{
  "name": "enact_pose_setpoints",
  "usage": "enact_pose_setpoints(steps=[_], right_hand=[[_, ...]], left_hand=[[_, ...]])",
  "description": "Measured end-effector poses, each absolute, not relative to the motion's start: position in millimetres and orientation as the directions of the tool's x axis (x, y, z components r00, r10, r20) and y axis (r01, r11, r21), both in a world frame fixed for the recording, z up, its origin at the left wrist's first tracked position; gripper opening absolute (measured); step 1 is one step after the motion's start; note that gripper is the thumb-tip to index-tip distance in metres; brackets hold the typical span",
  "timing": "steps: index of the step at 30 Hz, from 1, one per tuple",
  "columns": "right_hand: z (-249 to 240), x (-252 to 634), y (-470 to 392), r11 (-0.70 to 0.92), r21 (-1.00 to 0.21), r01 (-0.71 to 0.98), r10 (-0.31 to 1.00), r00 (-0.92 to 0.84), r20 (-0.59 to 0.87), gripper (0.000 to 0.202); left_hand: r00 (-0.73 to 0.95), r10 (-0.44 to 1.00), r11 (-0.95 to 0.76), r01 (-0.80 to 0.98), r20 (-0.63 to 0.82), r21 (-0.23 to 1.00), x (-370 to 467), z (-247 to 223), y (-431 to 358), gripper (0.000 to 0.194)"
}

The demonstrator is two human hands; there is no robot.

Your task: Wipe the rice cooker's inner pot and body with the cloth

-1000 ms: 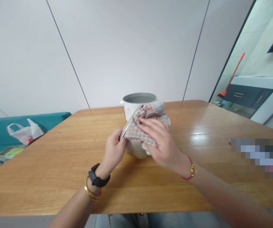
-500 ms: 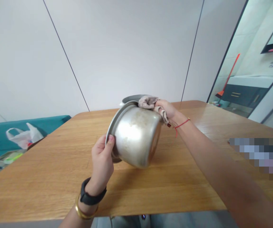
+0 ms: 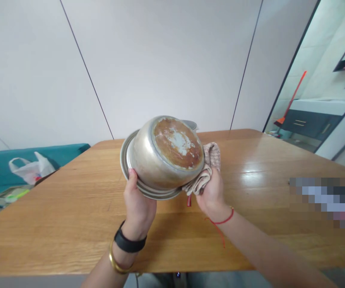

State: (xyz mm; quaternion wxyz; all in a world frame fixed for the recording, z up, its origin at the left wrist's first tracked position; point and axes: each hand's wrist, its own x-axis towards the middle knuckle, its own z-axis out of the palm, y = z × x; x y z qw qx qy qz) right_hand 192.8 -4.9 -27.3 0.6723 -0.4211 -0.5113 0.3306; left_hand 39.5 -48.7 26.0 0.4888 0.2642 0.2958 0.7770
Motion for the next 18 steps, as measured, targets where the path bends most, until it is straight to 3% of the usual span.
enact_pose_setpoints(steps=[5,9,14,18], right_hand=[[-40.5,144.9,-47.9,0.434,-0.877,0.205,0.768,0.426,0.479,0.063],[-35.9,122.2,-73.2,0.463,-0.778,0.424,0.559,0.541,0.628,0.067],[-31.4,121.8,-78.9,0.573,-0.405,0.713,0.362,0.224,0.905,0.069],[-20.0,122.5,-75.6,0.606,-0.204,0.769,0.408,-0.080,0.910,0.059]], left_hand=[[-0.428,0.890,-0.413,-0.604,0.159,0.682,59.4,27.7,-63.0,0.039],[-0.451,0.874,-0.442,-0.579,0.183,0.685,69.7,27.4,-67.6,0.044],[-0.523,0.834,-0.453,-0.462,0.179,0.762,59.6,21.8,-61.8,0.036],[-0.307,0.906,-0.388,-0.329,0.291,0.861,29.3,5.2,-51.3,0.022]])
